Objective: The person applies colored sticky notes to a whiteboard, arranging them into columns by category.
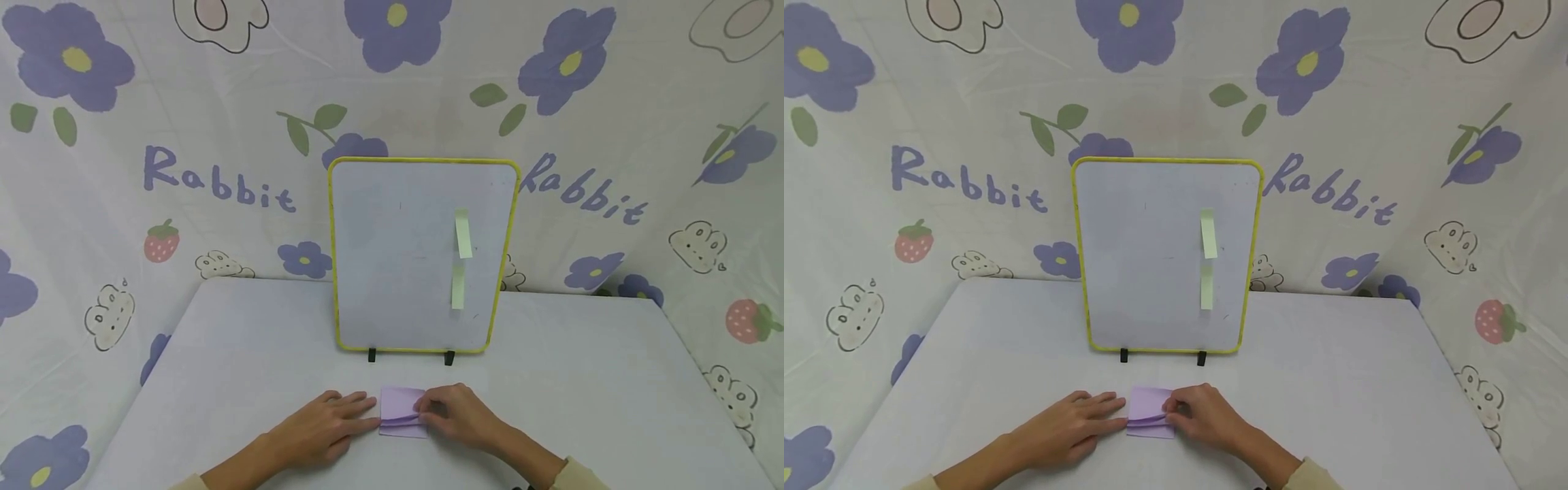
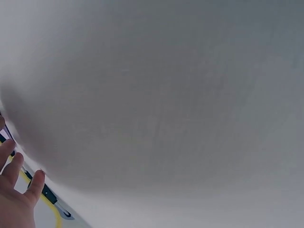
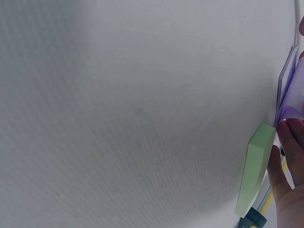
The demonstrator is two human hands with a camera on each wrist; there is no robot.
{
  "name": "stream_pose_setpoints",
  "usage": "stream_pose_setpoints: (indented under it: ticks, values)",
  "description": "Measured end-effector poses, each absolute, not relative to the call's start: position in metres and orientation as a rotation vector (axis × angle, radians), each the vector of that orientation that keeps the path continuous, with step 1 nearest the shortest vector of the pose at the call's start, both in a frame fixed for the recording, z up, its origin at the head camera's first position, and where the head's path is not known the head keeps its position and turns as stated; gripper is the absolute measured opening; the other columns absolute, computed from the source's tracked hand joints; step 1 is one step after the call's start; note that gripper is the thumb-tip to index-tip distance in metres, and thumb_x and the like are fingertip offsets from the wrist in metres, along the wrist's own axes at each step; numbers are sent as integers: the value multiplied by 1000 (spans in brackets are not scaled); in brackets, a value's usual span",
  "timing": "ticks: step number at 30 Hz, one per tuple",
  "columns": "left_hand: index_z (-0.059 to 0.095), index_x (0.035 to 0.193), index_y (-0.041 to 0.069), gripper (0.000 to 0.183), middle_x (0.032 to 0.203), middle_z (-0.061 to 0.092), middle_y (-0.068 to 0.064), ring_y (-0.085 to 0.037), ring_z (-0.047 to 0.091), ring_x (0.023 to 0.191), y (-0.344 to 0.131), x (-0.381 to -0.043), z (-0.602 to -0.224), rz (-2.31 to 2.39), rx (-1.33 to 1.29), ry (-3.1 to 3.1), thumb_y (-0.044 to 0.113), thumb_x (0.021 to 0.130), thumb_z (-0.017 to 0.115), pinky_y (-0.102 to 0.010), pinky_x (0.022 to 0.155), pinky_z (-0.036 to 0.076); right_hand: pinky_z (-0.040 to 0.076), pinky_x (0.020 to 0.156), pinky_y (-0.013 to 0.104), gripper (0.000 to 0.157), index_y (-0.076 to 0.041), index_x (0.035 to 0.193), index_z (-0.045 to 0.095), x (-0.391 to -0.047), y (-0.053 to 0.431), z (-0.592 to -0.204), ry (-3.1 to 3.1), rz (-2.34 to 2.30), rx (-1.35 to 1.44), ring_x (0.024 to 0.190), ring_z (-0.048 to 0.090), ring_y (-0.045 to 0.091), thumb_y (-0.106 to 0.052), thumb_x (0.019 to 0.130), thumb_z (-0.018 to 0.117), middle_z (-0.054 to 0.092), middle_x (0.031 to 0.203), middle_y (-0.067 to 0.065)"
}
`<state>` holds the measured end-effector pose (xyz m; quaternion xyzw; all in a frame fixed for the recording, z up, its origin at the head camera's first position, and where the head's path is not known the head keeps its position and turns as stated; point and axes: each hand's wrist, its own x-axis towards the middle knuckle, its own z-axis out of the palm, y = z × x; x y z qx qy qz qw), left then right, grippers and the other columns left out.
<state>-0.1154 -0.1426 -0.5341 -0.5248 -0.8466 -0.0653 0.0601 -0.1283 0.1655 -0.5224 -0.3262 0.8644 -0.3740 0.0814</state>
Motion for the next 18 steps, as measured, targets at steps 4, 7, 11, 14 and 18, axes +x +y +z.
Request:
stream_pose_setpoints:
  ticks: [4,7,11,14,18]
  values:
    - [60,139,24,45,144,55,-7,-25,54,131,-140,-116,-533,-135,-1585,-2560,22,94,62,-41,93,48,54,87,30,6,-14,88,74,-129,166,-522,2567,-1136,-972,95,67,5,-8,87,74,74,92,-7]
    - [61,138,25,44,144,55,-8,-25,55,130,-138,-116,-532,-102,-1578,-2554,23,94,62,-40,92,49,54,88,30,8,-14,89,74,-130,166,-521,2541,-1151,-967,96,67,5,-7,87,75,74,93,-7]
    - [63,136,25,43,142,57,-6,-24,56,128,-137,-117,-532,-86,-1578,-2544,22,94,62,-39,89,49,54,88,31,8,-14,93,75,-131,166,-518,2544,-1150,-946,96,67,6,-8,88,74,74,93,-8]
    - [64,134,25,42,141,58,-5,-23,56,127,-136,-117,-532,-77,-1584,-2530,22,93,63,-38,88,49,54,88,33,7,-13,95,75,-131,165,-514,2602,-1127,-925,96,68,7,-11,89,74,74,94,-9]
    - [65,133,23,40,143,56,-4,-22,55,128,-135,-117,-531,-69,-1596,-2523,22,93,63,-37,88,49,55,81,33,7,-12,96,76,-132,162,-509,2698,-1108,-880,89,67,4,-13,89,74,74,92,-9]
